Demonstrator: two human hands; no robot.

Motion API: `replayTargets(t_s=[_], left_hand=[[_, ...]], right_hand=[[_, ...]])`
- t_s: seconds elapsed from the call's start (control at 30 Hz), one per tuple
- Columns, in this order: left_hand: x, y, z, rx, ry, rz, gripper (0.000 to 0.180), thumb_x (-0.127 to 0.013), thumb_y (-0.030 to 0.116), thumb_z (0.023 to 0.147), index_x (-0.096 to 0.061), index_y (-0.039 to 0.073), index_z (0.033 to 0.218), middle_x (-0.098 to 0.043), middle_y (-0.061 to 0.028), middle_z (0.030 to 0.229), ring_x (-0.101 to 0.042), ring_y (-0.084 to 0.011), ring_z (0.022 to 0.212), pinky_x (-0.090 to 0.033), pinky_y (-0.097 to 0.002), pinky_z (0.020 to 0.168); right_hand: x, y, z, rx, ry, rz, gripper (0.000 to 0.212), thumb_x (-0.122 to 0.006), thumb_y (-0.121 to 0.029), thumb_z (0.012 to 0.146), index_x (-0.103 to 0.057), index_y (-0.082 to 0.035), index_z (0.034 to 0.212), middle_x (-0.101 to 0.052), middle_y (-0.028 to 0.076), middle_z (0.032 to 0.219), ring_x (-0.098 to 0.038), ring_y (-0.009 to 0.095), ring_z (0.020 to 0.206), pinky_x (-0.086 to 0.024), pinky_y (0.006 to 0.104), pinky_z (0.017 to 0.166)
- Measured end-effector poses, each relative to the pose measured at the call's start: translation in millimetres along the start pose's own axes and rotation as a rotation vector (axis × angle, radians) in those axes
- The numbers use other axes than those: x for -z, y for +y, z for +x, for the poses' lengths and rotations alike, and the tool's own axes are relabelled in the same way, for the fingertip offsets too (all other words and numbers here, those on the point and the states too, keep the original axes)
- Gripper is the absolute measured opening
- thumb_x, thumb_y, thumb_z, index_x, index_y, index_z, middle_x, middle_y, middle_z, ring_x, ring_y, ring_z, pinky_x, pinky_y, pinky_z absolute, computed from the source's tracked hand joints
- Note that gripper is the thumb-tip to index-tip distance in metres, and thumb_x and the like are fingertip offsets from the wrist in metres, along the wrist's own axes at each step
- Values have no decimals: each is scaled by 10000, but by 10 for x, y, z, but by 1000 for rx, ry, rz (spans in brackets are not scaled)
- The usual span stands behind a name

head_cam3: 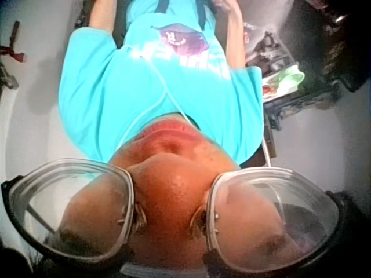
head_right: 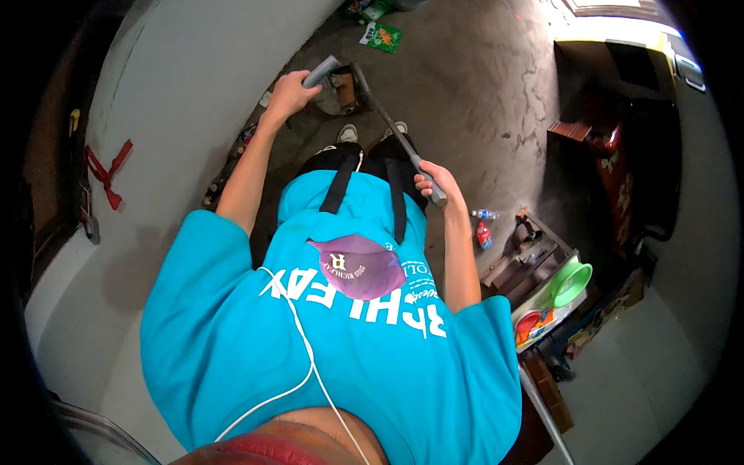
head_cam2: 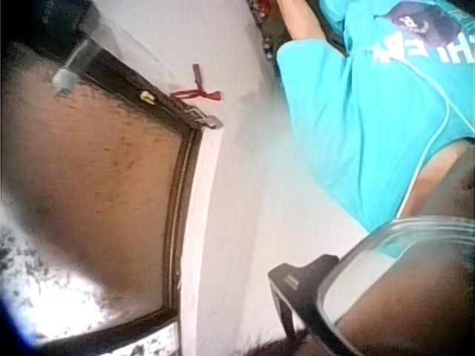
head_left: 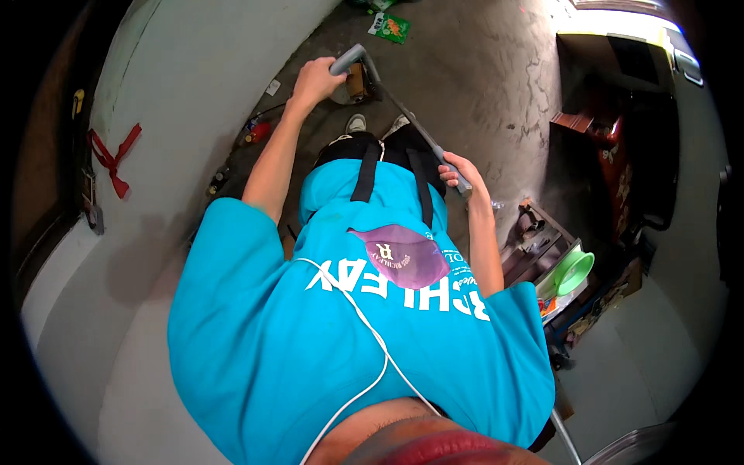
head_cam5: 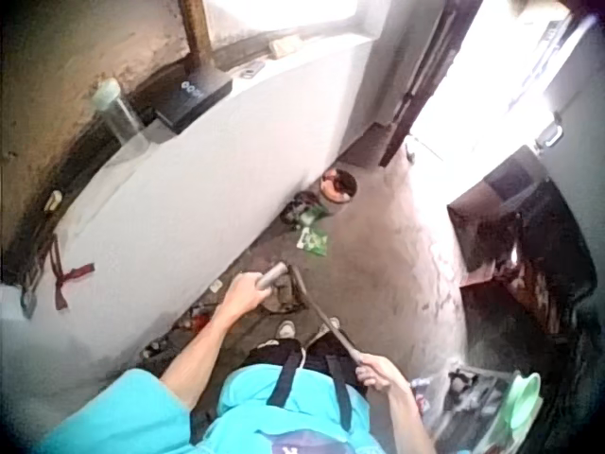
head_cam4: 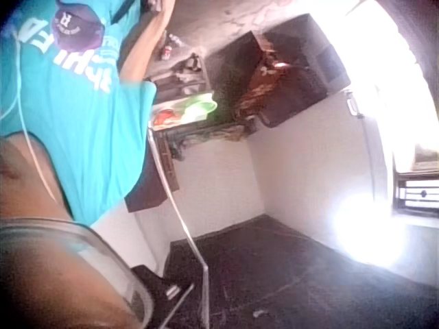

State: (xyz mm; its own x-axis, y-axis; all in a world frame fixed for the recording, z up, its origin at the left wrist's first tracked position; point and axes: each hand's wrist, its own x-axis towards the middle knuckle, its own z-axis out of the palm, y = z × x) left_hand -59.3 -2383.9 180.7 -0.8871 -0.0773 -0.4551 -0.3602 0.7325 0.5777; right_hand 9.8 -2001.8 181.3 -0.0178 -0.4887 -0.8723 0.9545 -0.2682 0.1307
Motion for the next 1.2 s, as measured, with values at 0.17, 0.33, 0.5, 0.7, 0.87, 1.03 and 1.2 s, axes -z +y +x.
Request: replayTargets(t_s=[0.17,0.33,0.5,0.7,0.87,1.03,1.2], left_hand=[[157,-112,-427,107,135,-50,286,-631,279,724,-592,22,842,-597,-199,743,-573,-383,748,-439,-433,646],[288,-194,-844,316,399,-259,353,-635,316,731,-566,-24,798,-590,-228,739,-573,-406,754,-438,-444,632],[77,-69,-1037,615,572,-510,325,-652,286,739,-537,-18,743,-563,-177,634,-569,-338,631,-424,-412,588],[-11,137,-1274,763,722,-586,343,-664,301,730,-549,-22,755,-577,-191,673,-564,-357,651,-429,-413,594],[-180,252,-1360,721,866,-596,271,-658,221,768,-494,37,656,-487,-13,511,-463,-94,458,-359,-279,432],[-124,570,-1477,585,890,-931,239,-644,203,781,-500,20,727,-516,-25,572,-490,-92,505,-376,-266,456],[305,1000,-1707,312,765,-1181,189,-604,177,822,-502,19,798,-526,-16,601,-478,-60,512,-368,-227,449]], right_hand=[[-594,-242,96,-60,-259,352,172,-482,-155,901,-428,1,950,-463,39,666,-451,92,521,-412,198,446],[-1447,-569,417,-79,-264,266,113,-481,-79,874,-460,29,848,-502,61,696,-508,143,596,-494,252,593],[-1842,-1183,1183,-97,-359,166,116,-497,-93,848,-481,20,827,-578,124,760,-609,241,722,-572,321,692],[-2959,-1777,1770,-2,-470,-10,431,-336,-347,949,-452,61,1026,-532,240,1095,-574,306,971,-531,358,829],[-3193,-1569,1773,310,-365,-868,506,-331,-380,944,-369,69,1174,-547,274,1096,-616,329,890,-528,362,782],[-2282,-912,1759,4,-273,-1089,372,-432,-267,918,-476,74,1060,-616,219,924,-641,304,745,-547,394,681],[-1743,-399,1534,-75,-161,-1028,400,-417,-281,926,-489,92,1051,-624,205,920,-644,271,755,-546,346,702]])
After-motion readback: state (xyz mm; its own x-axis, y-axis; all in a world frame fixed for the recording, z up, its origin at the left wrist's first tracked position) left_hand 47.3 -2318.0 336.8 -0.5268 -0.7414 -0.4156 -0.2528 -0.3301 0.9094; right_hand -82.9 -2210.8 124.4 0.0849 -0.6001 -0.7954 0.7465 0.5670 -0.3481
